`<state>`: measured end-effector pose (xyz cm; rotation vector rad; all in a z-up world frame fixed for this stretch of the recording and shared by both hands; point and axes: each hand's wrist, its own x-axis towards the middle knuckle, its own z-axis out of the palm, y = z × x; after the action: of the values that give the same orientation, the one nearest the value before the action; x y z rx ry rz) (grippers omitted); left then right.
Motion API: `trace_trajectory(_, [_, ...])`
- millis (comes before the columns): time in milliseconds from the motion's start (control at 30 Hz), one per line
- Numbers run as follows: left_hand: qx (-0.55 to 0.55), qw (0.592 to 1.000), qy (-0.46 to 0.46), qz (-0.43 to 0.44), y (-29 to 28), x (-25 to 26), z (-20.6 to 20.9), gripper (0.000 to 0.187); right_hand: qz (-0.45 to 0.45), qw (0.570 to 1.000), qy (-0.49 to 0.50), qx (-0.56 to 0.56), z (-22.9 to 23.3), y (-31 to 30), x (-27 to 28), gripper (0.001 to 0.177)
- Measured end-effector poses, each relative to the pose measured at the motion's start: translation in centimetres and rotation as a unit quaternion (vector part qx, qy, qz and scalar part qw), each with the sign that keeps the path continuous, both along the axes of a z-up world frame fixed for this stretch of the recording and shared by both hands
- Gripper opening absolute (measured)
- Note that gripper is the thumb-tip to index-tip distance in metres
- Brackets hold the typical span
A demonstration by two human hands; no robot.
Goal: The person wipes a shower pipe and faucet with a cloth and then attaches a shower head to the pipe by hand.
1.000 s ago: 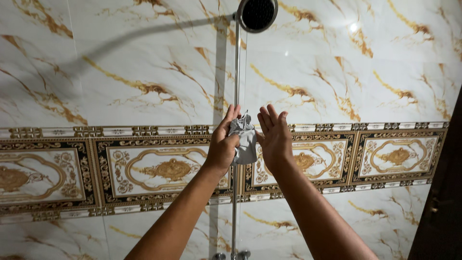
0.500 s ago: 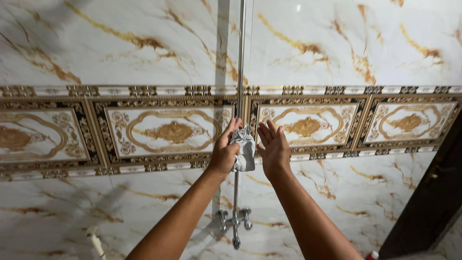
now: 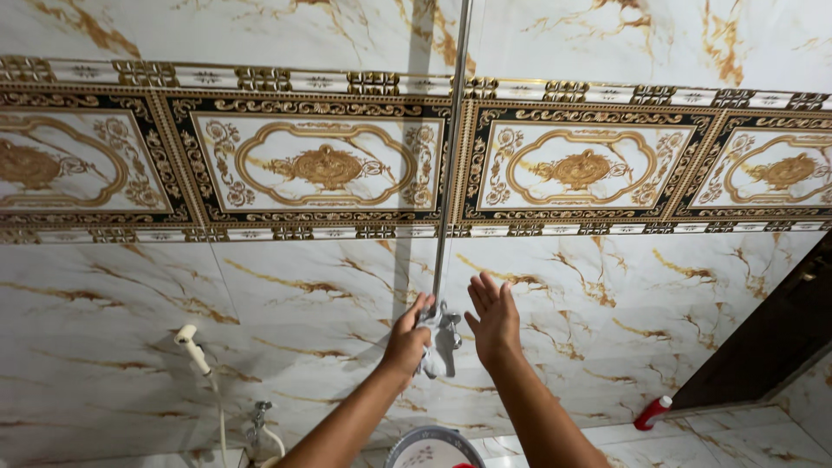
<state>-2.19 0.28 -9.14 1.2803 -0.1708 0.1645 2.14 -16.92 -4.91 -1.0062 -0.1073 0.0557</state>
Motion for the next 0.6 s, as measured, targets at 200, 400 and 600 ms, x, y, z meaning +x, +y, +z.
trace_trajectory(200, [-0.041, 0.998, 0.044, 0.011, 0.8, -0.6, -5.8, 0.087, -0.009, 0.996, 0.084, -0.012, -7.3, -0.1, -1.2, 0.076])
trace_trajectory(400, [-0.076, 0.993, 0.087, 0.021, 1.6, -1.7, -6.3, 0.085, 0.089, 0.957, 0.224, -0.162, -12.6, 1.0, -2.5, 0.061])
trace_trajectory(600, [-0.097, 0.991, 0.084, 0.031, 3.0, -2.5, -7.2, 0.082, 0.188, 0.932, 0.277, -0.140, -13.4, 3.8, -5.8, 0.036])
